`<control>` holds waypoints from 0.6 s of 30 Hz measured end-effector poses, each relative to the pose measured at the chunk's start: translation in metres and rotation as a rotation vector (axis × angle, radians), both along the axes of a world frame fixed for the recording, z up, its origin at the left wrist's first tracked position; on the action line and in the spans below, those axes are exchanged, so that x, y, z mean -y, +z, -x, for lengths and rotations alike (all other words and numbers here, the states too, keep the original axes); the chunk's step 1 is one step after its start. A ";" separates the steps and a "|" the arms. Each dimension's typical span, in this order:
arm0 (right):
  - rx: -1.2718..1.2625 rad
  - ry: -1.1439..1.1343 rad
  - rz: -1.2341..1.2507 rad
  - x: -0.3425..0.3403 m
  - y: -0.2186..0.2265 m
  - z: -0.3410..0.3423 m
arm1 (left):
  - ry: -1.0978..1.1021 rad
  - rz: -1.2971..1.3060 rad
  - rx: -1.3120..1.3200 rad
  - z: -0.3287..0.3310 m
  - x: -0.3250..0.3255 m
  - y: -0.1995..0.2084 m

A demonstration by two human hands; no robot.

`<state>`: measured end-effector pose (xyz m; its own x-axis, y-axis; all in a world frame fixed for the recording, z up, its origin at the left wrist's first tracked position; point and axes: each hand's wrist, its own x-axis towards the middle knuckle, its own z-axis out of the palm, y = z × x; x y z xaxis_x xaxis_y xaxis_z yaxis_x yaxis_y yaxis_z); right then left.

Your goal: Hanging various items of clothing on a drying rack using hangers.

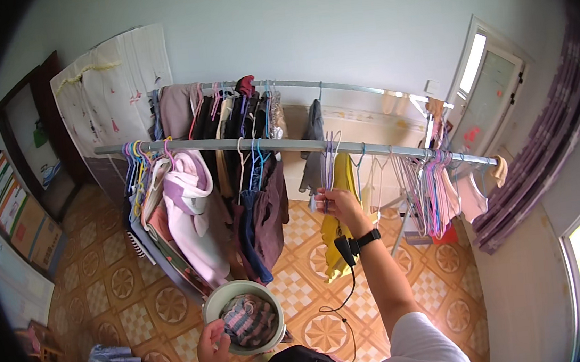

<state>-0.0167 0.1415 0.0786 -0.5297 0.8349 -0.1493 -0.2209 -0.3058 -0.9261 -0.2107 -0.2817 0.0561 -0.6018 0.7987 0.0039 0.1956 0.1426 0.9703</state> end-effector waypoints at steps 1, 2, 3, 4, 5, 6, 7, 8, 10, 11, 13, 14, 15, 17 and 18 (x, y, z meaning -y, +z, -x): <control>0.012 -0.009 0.019 0.003 -0.005 0.003 | 0.013 0.000 -0.002 -0.001 -0.001 0.001; 0.024 -0.022 0.038 0.003 -0.007 0.006 | 0.017 -0.026 0.003 0.000 -0.003 0.001; 0.025 -0.017 0.042 0.005 -0.009 0.008 | 0.018 -0.048 0.011 -0.001 -0.003 0.002; 0.038 -0.045 0.026 0.007 -0.010 0.009 | 0.019 -0.046 0.011 0.001 -0.007 0.001; 0.050 -0.076 0.007 0.008 -0.009 0.009 | 0.001 -0.054 0.020 0.005 -0.014 -0.001; 0.061 -0.111 -0.009 0.011 -0.010 0.007 | -0.023 -0.060 0.028 0.009 -0.020 -0.001; 0.060 -0.121 -0.009 0.009 -0.013 0.005 | -0.033 -0.060 0.027 0.012 -0.027 0.001; 0.077 -0.176 -0.048 0.003 -0.019 0.001 | -0.074 -0.084 0.001 0.013 -0.035 0.004; 0.096 -0.228 -0.080 0.002 -0.024 0.001 | -0.112 -0.101 -0.024 0.018 -0.047 0.008; 0.100 -0.283 -0.101 0.000 -0.024 0.001 | -0.155 -0.120 -0.051 0.018 -0.055 0.012; 0.041 -0.377 -0.109 -0.004 -0.031 -0.005 | -0.222 -0.166 -0.108 0.020 -0.064 0.010; 0.039 -0.387 -0.107 -0.005 -0.035 -0.010 | -0.233 -0.166 -0.109 0.020 -0.066 0.012; 0.104 -0.429 -0.135 -0.003 -0.032 -0.012 | -0.252 -0.168 -0.112 0.020 -0.068 0.015; 0.333 -0.572 -0.148 0.003 -0.033 -0.011 | -0.274 -0.159 -0.109 0.025 -0.065 0.015; 0.337 -0.573 -0.147 0.003 -0.035 -0.010 | -0.293 -0.146 -0.113 0.027 -0.064 0.016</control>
<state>-0.0067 0.1388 0.0433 0.0582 0.9941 -0.0919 -0.0023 -0.0919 -0.9958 -0.2378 -0.2173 0.0718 -0.3357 0.9237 0.1847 0.3153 -0.0746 0.9461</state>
